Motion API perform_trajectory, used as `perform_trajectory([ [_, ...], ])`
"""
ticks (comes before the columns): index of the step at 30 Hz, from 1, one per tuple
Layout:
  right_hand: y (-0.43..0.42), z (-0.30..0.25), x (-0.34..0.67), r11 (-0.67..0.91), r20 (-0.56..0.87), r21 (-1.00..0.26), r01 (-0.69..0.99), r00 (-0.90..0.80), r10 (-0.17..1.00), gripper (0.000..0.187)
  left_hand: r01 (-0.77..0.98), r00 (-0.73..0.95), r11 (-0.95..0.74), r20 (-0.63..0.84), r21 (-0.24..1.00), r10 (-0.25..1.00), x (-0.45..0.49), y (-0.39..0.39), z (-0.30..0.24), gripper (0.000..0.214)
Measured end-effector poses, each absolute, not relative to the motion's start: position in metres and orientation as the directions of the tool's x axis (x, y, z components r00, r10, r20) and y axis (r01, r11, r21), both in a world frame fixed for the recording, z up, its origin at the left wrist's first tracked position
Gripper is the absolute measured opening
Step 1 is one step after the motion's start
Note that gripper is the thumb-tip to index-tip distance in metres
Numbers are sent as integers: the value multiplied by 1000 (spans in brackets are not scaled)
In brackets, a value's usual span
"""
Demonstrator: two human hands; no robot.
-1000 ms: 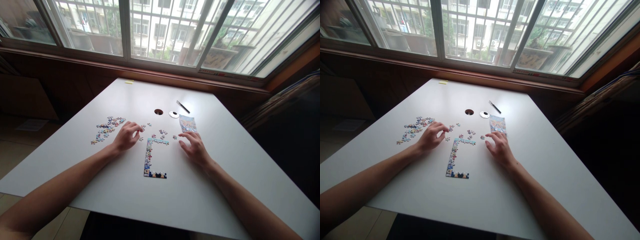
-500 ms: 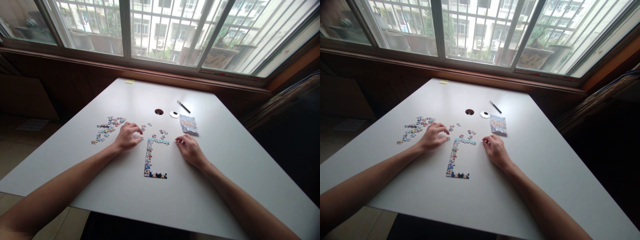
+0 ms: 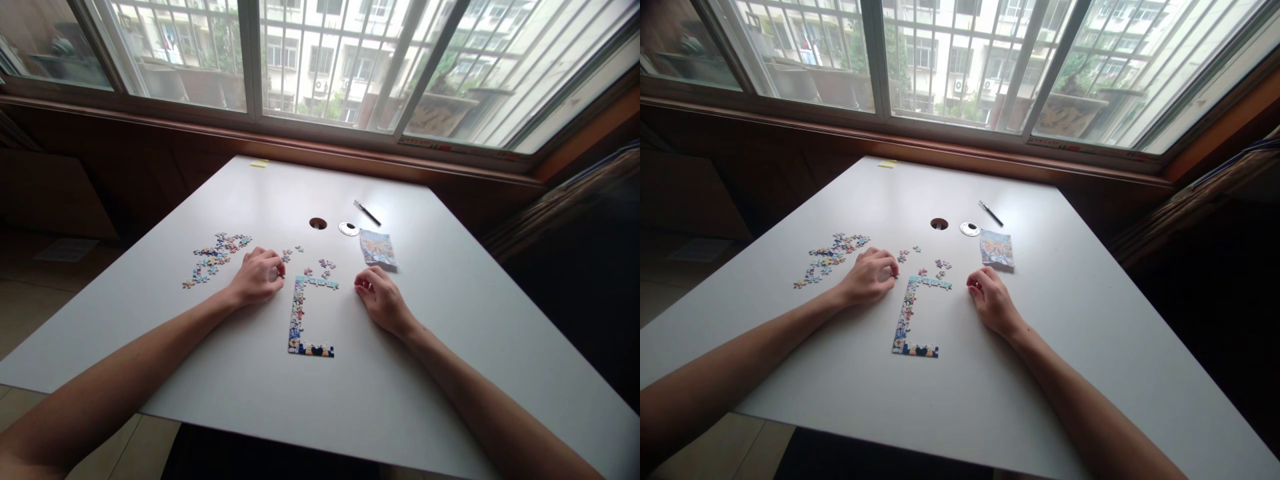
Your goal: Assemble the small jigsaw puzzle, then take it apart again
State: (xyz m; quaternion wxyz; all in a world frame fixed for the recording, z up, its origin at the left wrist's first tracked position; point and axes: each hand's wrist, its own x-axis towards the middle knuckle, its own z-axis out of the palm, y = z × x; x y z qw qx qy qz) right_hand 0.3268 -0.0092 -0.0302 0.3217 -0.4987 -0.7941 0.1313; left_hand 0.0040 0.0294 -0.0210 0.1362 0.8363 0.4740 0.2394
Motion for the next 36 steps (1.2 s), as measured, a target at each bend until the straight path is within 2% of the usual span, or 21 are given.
perform_trajectory([
  [36, -8, -32, 328, 491, 391, -515, 702, -317, 864, 7, 659, 498, -571, 285, 489, 819, 4, 29, -20, 17],
])
